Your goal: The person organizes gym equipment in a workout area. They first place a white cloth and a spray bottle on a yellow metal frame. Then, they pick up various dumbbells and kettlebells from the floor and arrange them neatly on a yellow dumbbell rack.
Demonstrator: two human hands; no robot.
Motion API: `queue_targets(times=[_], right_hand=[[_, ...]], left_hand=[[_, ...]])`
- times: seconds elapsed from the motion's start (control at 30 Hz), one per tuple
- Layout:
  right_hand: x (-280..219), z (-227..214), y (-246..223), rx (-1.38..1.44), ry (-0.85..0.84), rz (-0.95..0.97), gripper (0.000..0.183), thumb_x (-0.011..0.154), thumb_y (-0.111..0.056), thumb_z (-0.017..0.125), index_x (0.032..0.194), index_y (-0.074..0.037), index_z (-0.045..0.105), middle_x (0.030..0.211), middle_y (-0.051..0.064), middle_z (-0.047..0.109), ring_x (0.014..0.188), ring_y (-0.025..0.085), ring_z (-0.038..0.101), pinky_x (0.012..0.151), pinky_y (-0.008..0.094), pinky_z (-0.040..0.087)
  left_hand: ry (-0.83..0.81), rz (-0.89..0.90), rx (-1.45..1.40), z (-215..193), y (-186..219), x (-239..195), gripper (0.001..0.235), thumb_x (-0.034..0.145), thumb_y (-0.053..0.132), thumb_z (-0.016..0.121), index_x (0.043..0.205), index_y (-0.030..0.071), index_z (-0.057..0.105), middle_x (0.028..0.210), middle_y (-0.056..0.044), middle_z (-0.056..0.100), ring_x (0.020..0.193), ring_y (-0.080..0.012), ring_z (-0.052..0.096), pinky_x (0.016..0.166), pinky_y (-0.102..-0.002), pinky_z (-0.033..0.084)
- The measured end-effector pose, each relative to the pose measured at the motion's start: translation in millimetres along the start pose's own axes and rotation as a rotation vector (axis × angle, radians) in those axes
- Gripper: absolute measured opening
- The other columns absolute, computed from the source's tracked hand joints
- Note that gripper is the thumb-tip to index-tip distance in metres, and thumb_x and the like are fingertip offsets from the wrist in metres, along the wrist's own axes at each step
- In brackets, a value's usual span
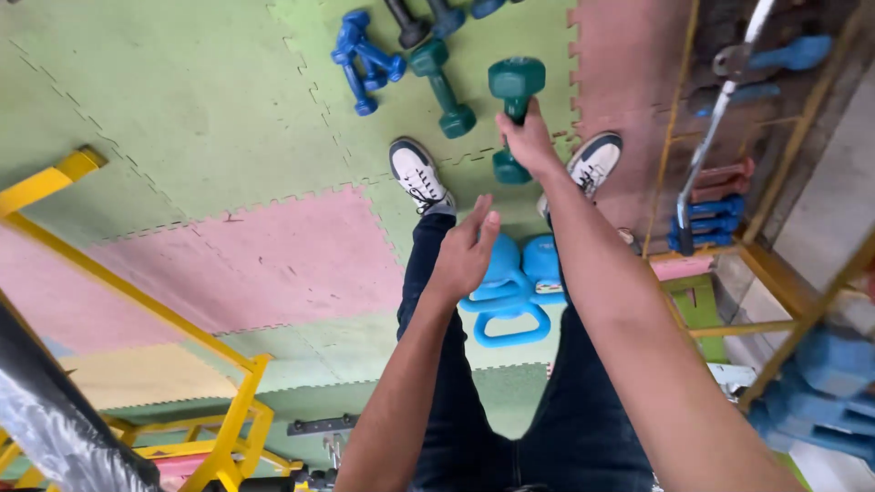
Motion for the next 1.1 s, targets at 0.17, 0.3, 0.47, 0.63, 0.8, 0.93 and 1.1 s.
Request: queue_targets(times=[0.17,0.3,0.47,0.63,0.8,0.93,1.1], right_hand=[[103.1,28.6,71.5,-0.358,0.046,0.056,0.050,0.097,-0.025,0.072,0.132,-0.004,0.043,0.098,0.015,0.067,0.089,0.033,0.066,0.077,0.045,0.053],[144.7,45.4,95.9,-0.552,0.036,0.101,0.059,0.097,-0.027,0.069,0.141,-0.003,0.037,0.121,0.024,0.068,0.112,0.044,0.067,0.094,0.049,0.051],[161.7,47.6,111.5,-0.564,0.055,0.073,0.064,0.099,-0.027,0.070,0.145,-0.002,0.035,0.122,0.026,0.068,0.115,0.044,0.066,0.098,0.049,0.051],[167.5,29.3,123.9,-0.621,0.044,0.151,0.056,0.107,-0.029,0.066,0.151,-0.004,0.042,0.133,0.024,0.068,0.125,0.042,0.064,0.105,0.049,0.051],[135.5,9.2,96.1,-0.812,-0.089,-0.129,0.074,0.087,-0.018,0.077,0.148,0.001,0.040,0.134,0.027,0.060,0.115,0.044,0.061,0.093,0.054,0.047],[68.1,2.8,49.7,-0.461,-0.202,-0.089,0.034,0.102,-0.019,0.063,0.134,-0.008,0.067,0.108,0.014,0.076,0.091,0.021,0.072,0.081,0.037,0.057],[-27.7,-28.5,5.8,-0.435,-0.092,-0.417,0.027,0.103,-0.015,0.063,0.126,-0.002,0.067,0.108,0.020,0.073,0.093,0.018,0.066,0.079,0.037,0.055]], left_hand=[[-0.026,-0.108,-0.057,-47.0,-36.5,35.2,0.068,0.106,0.051,0.040,0.152,0.002,0.046,0.144,-0.027,0.058,0.135,-0.0377,0.058,0.110,-0.039,0.044],[-0.036,-0.102,-0.129,-63.1,-68.3,60.8,0.067,0.106,0.052,0.041,0.153,0.004,0.045,0.144,-0.022,0.062,0.134,-0.0337,0.061,0.109,-0.038,0.045],[-0.028,-0.158,-0.137,-69.3,-87.3,69.6,0.064,0.107,0.050,0.042,0.153,0.006,0.046,0.143,-0.021,0.061,0.134,-0.0332,0.060,0.109,-0.038,0.044],[-0.034,-0.218,-0.140,-63.1,-82.7,73.5,0.061,0.105,0.048,0.042,0.151,0.008,0.048,0.140,-0.018,0.064,0.124,-0.0307,0.066,0.105,-0.038,0.048],[0.031,-0.086,-0.070,-44.0,-62.3,76.4,0.053,0.106,0.040,0.050,0.148,0.006,0.050,0.136,-0.020,0.067,0.125,-0.0320,0.066,0.102,-0.039,0.050],[0.059,-0.010,-0.019,-18.6,-23.7,71.3,0.052,0.104,0.035,0.055,0.148,0.006,0.051,0.133,-0.020,0.068,0.123,-0.0323,0.067,0.099,-0.039,0.051],[0.030,0.026,-0.078,26.4,33.7,59.6,0.048,0.105,0.032,0.056,0.146,0.008,0.053,0.124,-0.019,0.072,0.116,-0.0296,0.071,0.098,-0.037,0.053]])
Point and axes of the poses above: each hand's wrist, its own x-axis towards the middle knuckle, its own z-axis out of the palm, y = z × x, the point moved 1 cm from there along x, towards the middle knuckle
